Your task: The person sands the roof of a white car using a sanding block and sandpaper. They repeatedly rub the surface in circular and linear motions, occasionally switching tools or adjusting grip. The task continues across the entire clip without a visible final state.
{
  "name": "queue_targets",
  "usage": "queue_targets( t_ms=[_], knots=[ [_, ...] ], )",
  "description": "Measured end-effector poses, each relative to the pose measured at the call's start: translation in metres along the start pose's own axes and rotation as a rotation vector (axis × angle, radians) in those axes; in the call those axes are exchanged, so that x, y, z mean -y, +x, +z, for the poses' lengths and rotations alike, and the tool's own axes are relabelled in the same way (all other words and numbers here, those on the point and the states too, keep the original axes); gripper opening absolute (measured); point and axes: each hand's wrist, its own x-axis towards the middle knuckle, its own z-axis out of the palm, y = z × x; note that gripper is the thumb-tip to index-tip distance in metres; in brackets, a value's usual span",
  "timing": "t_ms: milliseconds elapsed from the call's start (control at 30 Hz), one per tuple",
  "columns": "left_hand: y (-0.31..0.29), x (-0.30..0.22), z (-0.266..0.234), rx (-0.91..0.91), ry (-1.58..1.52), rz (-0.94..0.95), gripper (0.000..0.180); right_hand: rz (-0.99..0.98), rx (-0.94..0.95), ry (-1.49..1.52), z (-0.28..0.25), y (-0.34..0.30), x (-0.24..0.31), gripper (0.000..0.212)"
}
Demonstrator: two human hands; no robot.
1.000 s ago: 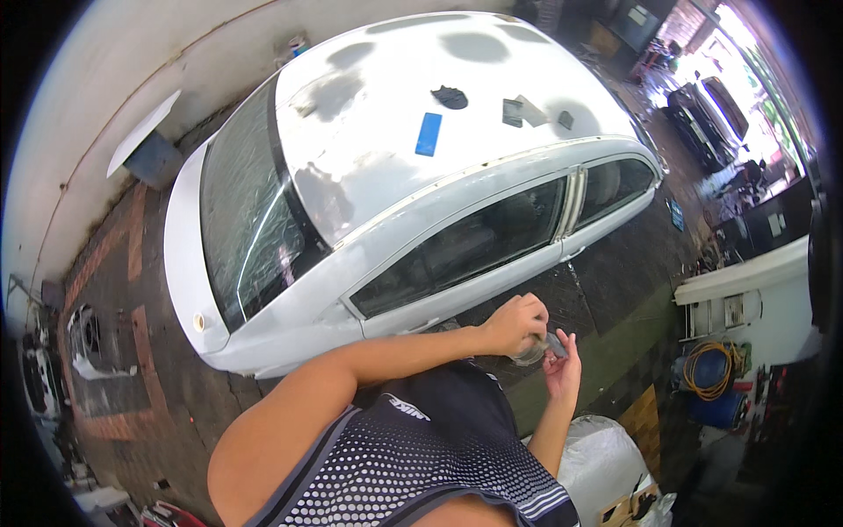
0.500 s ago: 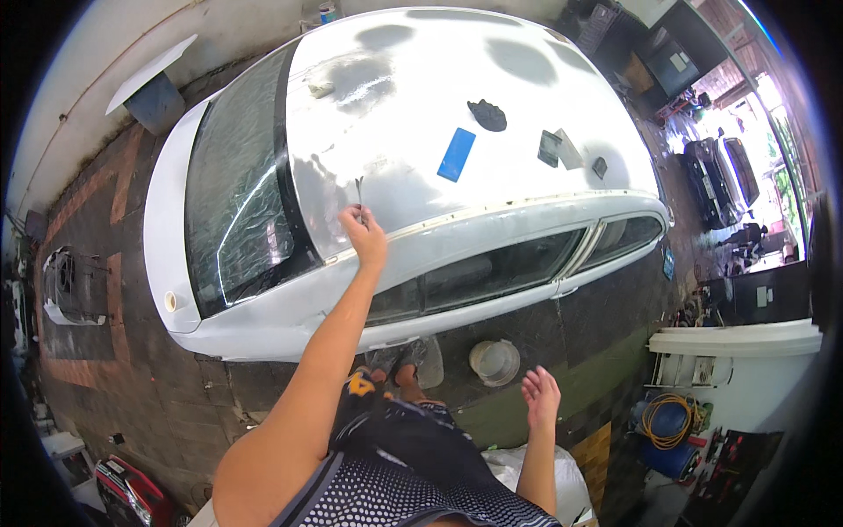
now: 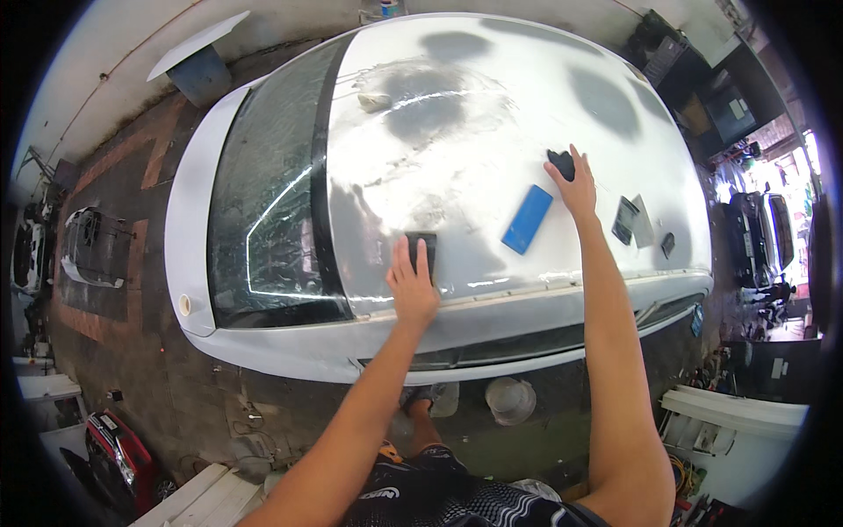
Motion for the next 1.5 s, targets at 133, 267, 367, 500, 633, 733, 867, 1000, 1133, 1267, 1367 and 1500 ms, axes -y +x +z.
queue_targets(
  t_ms=[133,267,367,500,633,733,867,1000,1133,1267,1367,1500],
  knots=[
    [-0.003,0.010,-0.006,0.025,-0.004,-0.019,0.088,-0.182,-0.080,-0.272,0.045,0.013,0.040,0.059],
    [-0.002,0.005,-0.010,0.051,-0.026,-0.033,0.087,-0.329,-0.071,-0.219,0.057,0.038,0.058,0.047],
    [-0.003,0.009,-0.012,0.061,-0.037,-0.051,0.086,-0.325,-0.055,-0.152,0.064,0.046,0.065,0.040],
    [0.001,0.007,-0.013,0.079,0.080,0.041,0.083,-0.401,-0.079,-0.123,0.082,0.063,0.075,0.033],
    [0.002,0.005,-0.014,0.107,0.090,0.015,0.082,-0.338,0.070,-0.095,0.103,0.079,0.136,0.029],
    [0.006,-0.003,-0.014,0.105,0.064,0.023,0.079,-0.205,-0.005,-0.048,0.100,0.094,0.143,0.036],
    [0.009,0.004,-0.008,0.074,0.024,-0.051,0.075,-0.258,-0.091,-0.006,0.073,0.077,0.079,0.044],
    [0.104,0.011,0.012,0.001,-0.176,0.037,0.071,-0.254,-0.133,-0.171,0.040,0.048,-0.010,0.058],
    [0.203,0.009,0.068,0.263,-0.076,0.395,0.062,-0.086,-0.125,-0.197,0.036,0.050,-0.025,0.060],
    [0.346,0.063,0.092,0.319,0.174,0.210,0.067,-0.065,-0.085,-0.187,0.041,0.047,-0.018,0.062],
    [0.405,0.074,0.104,0.156,0.184,-0.042,0.075,-0.082,-0.121,-0.187,0.046,0.054,-0.008,0.063],
    [0.345,0.047,0.136,0.230,0.206,0.091,0.086,-0.028,-0.050,-0.237,0.040,0.054,-0.029,0.064]
  ],
)
